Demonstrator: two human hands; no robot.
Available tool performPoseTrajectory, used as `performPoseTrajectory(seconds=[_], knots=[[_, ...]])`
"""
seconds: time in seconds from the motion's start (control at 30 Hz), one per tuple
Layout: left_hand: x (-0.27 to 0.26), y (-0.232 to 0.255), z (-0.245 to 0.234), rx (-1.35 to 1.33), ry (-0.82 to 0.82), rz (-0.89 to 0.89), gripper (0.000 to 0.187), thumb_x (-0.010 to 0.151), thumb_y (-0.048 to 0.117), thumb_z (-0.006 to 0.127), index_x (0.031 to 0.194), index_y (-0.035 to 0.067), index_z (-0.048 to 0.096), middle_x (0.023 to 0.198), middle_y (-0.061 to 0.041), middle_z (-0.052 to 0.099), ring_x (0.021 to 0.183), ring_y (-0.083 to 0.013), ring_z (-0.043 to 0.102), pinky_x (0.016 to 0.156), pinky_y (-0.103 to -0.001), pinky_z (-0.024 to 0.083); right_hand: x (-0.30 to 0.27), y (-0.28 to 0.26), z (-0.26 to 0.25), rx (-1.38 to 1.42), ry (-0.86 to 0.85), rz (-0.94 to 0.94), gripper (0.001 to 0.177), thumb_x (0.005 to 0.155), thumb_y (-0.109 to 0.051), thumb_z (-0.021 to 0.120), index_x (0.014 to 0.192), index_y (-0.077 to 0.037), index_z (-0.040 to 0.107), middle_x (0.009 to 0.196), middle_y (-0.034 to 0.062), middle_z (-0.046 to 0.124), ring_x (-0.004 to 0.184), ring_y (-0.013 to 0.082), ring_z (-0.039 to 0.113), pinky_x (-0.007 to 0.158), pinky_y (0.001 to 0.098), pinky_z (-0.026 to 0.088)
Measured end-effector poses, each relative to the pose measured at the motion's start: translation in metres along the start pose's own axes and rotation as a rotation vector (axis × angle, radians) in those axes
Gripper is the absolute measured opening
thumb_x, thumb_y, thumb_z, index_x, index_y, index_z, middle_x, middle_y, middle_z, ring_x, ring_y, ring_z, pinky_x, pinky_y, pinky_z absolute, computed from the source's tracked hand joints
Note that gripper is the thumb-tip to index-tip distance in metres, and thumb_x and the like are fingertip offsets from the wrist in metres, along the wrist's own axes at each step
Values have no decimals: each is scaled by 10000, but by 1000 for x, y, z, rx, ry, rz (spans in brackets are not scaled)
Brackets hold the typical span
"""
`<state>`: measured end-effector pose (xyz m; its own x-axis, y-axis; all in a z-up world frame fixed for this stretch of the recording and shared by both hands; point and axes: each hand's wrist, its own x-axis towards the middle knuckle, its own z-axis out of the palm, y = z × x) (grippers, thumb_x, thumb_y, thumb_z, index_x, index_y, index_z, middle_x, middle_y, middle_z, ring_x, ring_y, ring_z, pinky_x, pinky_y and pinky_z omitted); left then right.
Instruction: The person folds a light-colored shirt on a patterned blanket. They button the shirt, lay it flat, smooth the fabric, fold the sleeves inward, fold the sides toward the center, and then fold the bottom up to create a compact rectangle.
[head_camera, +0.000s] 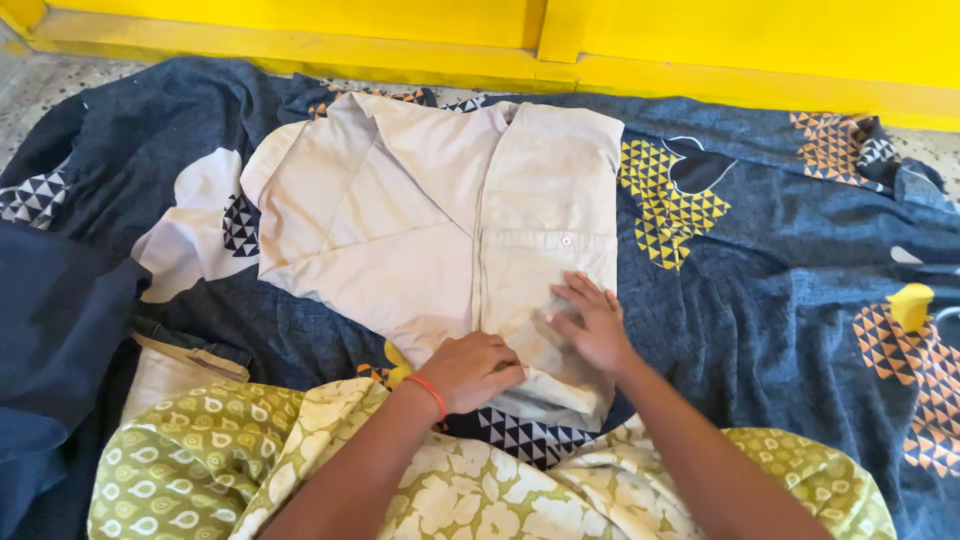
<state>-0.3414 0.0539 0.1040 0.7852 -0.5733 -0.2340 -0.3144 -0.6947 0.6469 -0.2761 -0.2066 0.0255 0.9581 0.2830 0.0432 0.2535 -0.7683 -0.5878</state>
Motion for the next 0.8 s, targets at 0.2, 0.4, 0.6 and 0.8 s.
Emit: performPoseTrajectory(seconds=[0.2,0.4,0.6,0.8], knots=[[9,-13,-1,-23,-16,7,555,951,549,446,1027,107,773,1188,-102,687,1104,-337,624,944,-452,477,-44,-31,-56,214,-224,-38,237,778,-240,794,964,-102,744,1088,86,714,1034,229,699,916,321,528],[12,-26,14,-105,-71,-137,710,1003,591,366,807,16,735,918,-225,767,915,-368,700,911,-448,513,-73,-82,-59,-194,-565,6,279,729,-122,770,987,-108,666,1022,75,628,972,296,661,838,380,540],[-4,-25,31,224,35,-3,271,714,382,762,744,113,751,1113,-67,654,1035,-287,655,843,-457,531,-84,-81,-45,-233,-568,-134,399,672,14,659,1039,-140,689,1068,102,654,1074,325,639,876,414,537],[-7,-18,30,290,67,1,213,676,270,813,836,142,753,1190,-43,619,1109,-276,638,872,-458,539,-94,-59,-50,-336,-432,69,265,716,-101,753,958,-114,647,1040,132,654,1045,344,636,889,438,528]])
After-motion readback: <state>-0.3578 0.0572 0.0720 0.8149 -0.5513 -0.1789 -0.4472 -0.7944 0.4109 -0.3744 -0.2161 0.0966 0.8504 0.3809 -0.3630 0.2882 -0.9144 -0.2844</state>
